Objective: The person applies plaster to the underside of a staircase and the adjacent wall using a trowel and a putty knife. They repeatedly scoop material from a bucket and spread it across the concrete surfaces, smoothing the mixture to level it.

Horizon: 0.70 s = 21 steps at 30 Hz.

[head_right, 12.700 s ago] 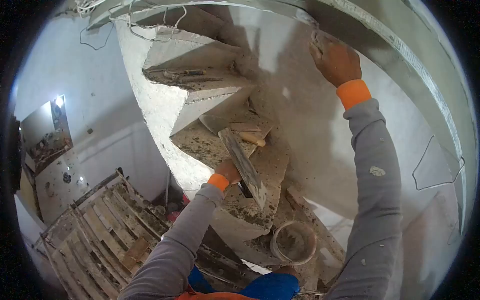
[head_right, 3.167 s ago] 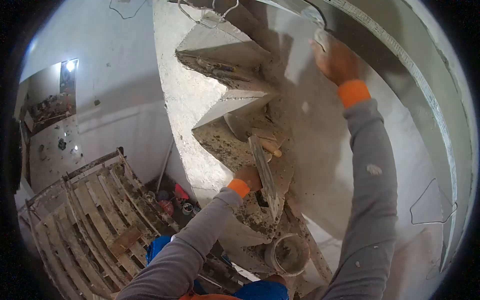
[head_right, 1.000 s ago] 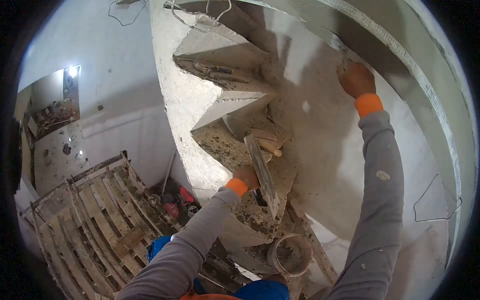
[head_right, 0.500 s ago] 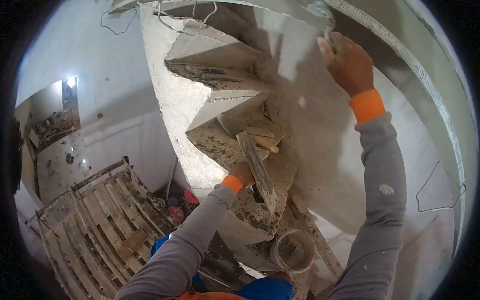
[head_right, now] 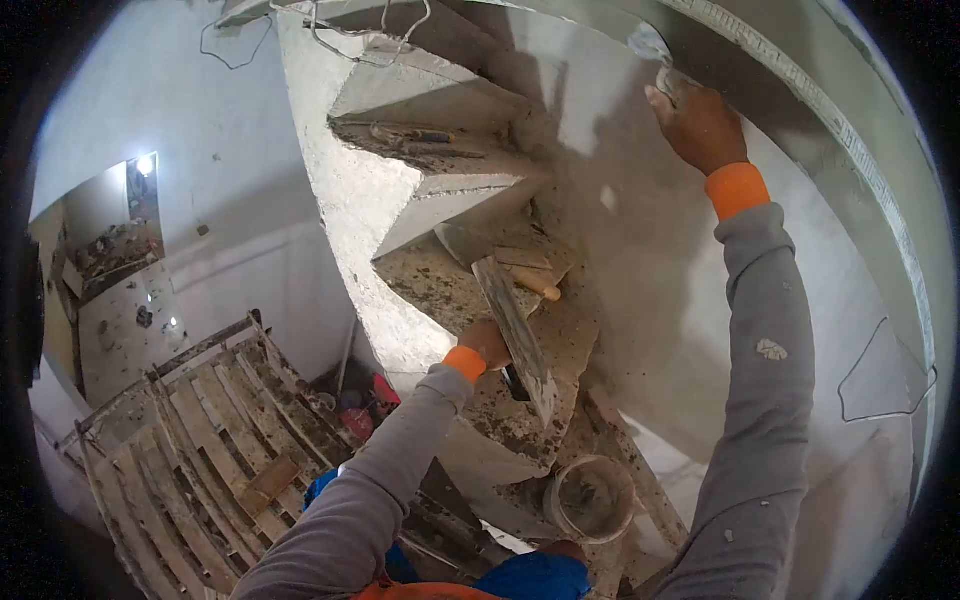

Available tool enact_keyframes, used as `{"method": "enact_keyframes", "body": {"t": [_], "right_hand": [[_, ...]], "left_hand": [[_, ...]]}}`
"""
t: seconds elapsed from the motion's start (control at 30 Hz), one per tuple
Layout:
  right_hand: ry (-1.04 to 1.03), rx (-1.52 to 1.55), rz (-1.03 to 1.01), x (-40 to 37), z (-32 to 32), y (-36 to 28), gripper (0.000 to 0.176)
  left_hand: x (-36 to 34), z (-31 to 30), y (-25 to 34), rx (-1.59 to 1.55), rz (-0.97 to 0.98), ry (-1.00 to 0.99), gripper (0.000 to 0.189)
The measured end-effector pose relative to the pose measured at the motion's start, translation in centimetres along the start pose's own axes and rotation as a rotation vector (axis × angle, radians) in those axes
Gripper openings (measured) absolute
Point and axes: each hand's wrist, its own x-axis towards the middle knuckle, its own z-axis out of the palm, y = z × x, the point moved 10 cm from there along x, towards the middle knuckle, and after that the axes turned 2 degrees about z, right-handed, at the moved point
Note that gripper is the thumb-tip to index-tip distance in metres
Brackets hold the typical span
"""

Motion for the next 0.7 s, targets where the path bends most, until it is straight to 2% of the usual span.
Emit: {"method": "enact_keyframes", "body": {"t": [0.03,0.13,0.23,0.33,0.43,0.53,0.63,0.7], "right_hand": [[-0.003,-0.017,-0.023,-0.2,0.5,0.6,0.035],[-0.263,-0.179,0.183,-1.8,3.4,4.8,0.034],[-0.134,-0.169,0.09,-2.5,1.7,3.3,0.035],[0.112,-0.057,-0.015,-1.9,-2.0,0.6,0.035],[0.051,-0.039,0.076,-1.8,-4.5,-0.3,0.033],[0.207,0.089,0.021,-3.7,-7.4,-0.2,0.032],[0.278,0.205,0.04,-7.1,-9.0,1.2,0.028],[0.349,0.199,-0.026,-10.8,-9.4,1.5,0.025]], "left_hand": [[0.0,-0.1,0.0,0.004,-0.003,0.004,0.038],[1.2,0.7,-0.7,-0.027,0.041,0.14,0.035],[2.2,1.9,-1.1,0.012,0.086,0.161,0.034],[1.8,1.5,-0.5,-0.007,0.088,0.091,0.035],[1.7,1.4,-0.8,0.005,0.087,0.159,0.036],[1.8,1.6,-0.8,0.044,0.089,0.141,0.038],[2.4,2.7,-1.3,0.005,0.084,0.055,0.039],[1.3,1.3,-0.5,0.023,0.064,0.048,0.039]]}}
